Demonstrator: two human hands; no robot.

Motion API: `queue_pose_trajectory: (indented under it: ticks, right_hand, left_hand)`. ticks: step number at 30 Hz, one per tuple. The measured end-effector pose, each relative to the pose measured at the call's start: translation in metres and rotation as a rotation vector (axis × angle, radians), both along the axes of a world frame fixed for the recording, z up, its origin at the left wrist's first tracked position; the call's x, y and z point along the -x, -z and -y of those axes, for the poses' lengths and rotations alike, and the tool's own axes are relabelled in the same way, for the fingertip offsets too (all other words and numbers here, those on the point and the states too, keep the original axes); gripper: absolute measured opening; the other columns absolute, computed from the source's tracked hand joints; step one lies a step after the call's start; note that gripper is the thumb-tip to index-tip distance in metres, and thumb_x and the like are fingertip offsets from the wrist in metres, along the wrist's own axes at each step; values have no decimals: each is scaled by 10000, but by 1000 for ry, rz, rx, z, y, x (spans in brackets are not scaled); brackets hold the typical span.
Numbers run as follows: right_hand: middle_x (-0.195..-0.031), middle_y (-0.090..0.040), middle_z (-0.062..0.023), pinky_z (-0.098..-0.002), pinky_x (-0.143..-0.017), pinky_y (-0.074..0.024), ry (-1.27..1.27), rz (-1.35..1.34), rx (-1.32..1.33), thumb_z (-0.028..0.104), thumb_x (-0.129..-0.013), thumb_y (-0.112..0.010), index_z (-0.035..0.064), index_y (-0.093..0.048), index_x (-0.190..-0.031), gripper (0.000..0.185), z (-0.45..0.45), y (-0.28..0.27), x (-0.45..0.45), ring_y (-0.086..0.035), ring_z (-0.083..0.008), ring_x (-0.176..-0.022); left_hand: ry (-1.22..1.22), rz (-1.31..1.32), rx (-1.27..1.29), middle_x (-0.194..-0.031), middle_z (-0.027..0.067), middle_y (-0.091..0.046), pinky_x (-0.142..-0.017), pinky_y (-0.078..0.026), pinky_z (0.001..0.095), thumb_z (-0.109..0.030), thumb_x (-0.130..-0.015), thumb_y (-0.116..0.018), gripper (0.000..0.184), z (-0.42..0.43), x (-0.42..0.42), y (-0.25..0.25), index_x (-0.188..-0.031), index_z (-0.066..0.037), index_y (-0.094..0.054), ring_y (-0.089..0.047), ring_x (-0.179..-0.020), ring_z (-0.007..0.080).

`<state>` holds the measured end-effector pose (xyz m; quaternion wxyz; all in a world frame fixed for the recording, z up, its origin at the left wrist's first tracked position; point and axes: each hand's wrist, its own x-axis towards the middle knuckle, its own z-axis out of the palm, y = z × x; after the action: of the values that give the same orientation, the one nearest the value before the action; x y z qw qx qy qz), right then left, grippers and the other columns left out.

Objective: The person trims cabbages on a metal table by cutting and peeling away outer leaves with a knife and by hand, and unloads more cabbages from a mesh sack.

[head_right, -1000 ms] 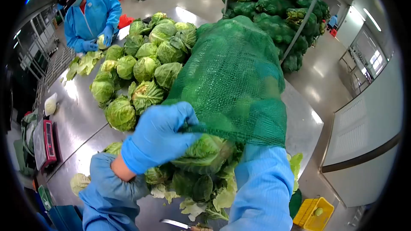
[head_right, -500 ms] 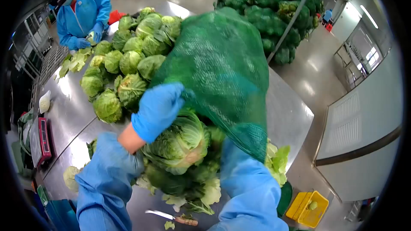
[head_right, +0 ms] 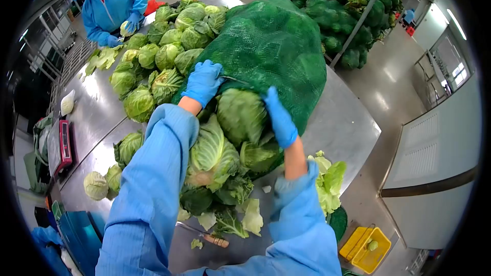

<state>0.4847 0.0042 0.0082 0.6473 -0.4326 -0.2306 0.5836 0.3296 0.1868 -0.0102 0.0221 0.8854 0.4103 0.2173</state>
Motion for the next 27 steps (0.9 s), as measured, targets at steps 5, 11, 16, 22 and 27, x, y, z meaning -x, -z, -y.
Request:
queue_pose_trajectory:
  ticks: [5,11,16,22,27]
  right_hand:
    - [-1237,-611,-86,-307,-914,-465,24,46,94,497,-996,-442,8,-533,-1300,584,-47,143,-70,-583,-170,-1072]
    - [-1214,-627,-78,-313,-916,-466,97,49,15,461,-1001,-445,29,-563,-1274,524,-31,145,-68,-598,-185,-1057]
    - [-1195,-640,-71,-318,-917,-468,89,64,-218,432,-1006,-448,47,-588,-1253,477,18,174,-92,-610,-198,-1045]
    - [-1516,-272,-194,-378,-1142,-248,269,1022,-21,315,-819,-710,-29,-190,-1485,912,166,39,58,-313,-297,-1375]
    - [-1528,-208,-271,-402,-1147,-247,103,973,-3,411,-592,-897,-56,-40,-1500,1333,190,129,152,-312,-363,-1366]
  left_hand:
    - [198,10,345,-1212,163,-543,-995,-424,415,-420,-758,-757,562,3,20,-14,-1211,-126,-600,-496,-1161,361]
    - [97,329,144,-1218,171,-584,-988,-420,401,-211,-846,-681,405,97,127,-38,-1209,-55,-592,-540,-1144,324]
    - [-133,436,139,-1121,155,-621,-936,-449,387,-44,-811,-690,308,250,227,-31,-1111,-26,-626,-580,-1061,324]
    - [-386,525,579,-1274,203,-532,-992,-428,406,-158,-826,-724,576,373,255,37,-1316,28,-484,-531,-1155,353]
    - [-284,417,503,-1451,239,-395,-1047,-406,387,-110,-825,-698,782,347,203,72,-1477,5,-282,-410,-1328,365]
